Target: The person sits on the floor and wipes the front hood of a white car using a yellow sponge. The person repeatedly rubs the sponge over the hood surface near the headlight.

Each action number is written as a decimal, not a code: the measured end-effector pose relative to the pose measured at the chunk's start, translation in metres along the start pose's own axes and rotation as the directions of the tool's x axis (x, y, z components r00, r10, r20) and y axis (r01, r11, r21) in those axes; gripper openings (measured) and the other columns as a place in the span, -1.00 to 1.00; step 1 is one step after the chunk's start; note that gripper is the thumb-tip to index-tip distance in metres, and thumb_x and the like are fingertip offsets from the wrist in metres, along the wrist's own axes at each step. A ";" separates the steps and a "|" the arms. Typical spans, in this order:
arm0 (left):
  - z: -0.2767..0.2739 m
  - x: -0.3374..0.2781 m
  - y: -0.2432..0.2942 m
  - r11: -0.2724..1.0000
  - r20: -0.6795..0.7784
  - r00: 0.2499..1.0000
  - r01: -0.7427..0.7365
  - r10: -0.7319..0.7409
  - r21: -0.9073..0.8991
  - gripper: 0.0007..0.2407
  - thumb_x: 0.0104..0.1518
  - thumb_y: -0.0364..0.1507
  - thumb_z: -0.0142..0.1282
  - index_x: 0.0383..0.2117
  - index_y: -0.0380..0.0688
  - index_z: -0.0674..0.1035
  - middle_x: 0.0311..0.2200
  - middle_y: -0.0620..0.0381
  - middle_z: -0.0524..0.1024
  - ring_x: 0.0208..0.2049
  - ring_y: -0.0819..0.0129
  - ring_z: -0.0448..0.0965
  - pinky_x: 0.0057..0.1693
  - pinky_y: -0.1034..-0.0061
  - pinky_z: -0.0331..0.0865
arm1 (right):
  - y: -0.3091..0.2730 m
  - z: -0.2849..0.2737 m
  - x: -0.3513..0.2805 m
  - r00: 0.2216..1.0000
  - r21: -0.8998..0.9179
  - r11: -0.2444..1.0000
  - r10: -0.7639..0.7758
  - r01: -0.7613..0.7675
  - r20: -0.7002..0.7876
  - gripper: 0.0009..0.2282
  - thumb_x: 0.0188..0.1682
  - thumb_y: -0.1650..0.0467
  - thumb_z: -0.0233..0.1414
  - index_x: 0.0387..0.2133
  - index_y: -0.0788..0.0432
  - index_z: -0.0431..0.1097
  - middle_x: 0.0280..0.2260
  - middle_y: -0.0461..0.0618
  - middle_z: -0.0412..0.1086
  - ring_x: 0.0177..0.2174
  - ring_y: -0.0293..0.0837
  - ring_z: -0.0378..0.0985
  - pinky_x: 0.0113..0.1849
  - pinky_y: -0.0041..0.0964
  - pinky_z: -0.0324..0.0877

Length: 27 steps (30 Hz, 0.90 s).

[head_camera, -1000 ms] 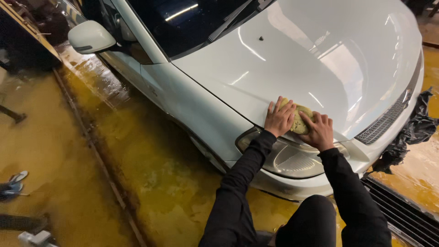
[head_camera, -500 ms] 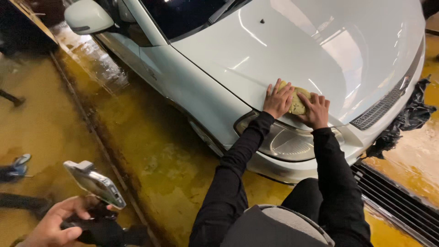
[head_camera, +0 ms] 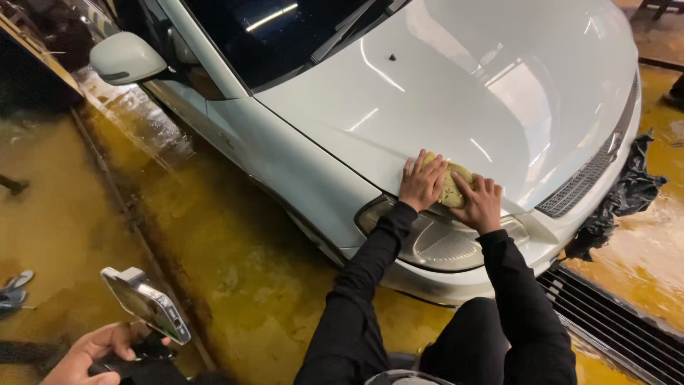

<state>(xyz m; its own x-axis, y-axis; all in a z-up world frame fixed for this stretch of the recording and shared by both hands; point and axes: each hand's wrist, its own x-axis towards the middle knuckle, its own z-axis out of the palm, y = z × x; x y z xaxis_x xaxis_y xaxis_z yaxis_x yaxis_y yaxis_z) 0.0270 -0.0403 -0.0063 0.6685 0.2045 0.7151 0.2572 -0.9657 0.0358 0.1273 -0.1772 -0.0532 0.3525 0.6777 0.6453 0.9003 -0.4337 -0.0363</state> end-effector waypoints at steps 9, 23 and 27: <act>-0.004 0.009 0.005 0.999 0.033 0.999 0.036 -0.035 -0.007 -0.63 0.31 -0.18 -0.28 0.19 0.31 0.49 0.28 0.44 0.39 0.47 0.09 0.13 0.43 -0.10 0.07 | 0.008 -0.007 0.017 0.999 -0.015 0.999 -0.041 0.041 -0.019 -0.12 -0.49 -0.08 0.09 0.30 -0.32 0.26 -0.09 0.03 0.26 -0.14 0.11 0.33 -0.14 0.00 0.20; -0.006 0.006 -0.002 1.000 0.178 0.984 0.010 -0.007 -0.016 -0.60 0.38 -0.15 -0.38 0.30 0.34 0.38 0.36 0.44 0.28 0.51 0.09 0.02 0.48 -0.11 -0.03 | 0.007 -0.005 0.012 0.997 -0.042 0.998 -0.053 0.051 -0.055 -0.06 -0.58 -0.07 0.16 0.31 -0.37 0.26 -0.08 0.04 0.29 -0.14 0.12 0.35 -0.15 0.00 0.21; -0.005 0.024 -0.007 0.998 0.236 0.971 0.034 -0.045 0.052 -0.58 0.39 -0.11 -0.41 0.35 0.37 0.32 0.40 0.46 0.22 0.53 0.14 -0.06 0.50 -0.07 -0.04 | 0.011 -0.010 0.035 0.986 -0.079 0.994 -0.087 0.076 -0.145 -0.14 -0.50 0.00 0.18 0.29 -0.37 0.31 -0.06 0.01 0.31 -0.11 0.10 0.36 -0.12 -0.03 0.22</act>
<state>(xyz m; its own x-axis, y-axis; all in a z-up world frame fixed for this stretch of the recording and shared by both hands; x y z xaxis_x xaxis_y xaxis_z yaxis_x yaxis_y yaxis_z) 0.0374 -0.0296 0.0141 0.8017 0.2801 0.5280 0.3159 -0.9485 0.0236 0.1473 -0.1641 -0.0229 0.2320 0.6198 0.7496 0.9015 -0.4265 0.0736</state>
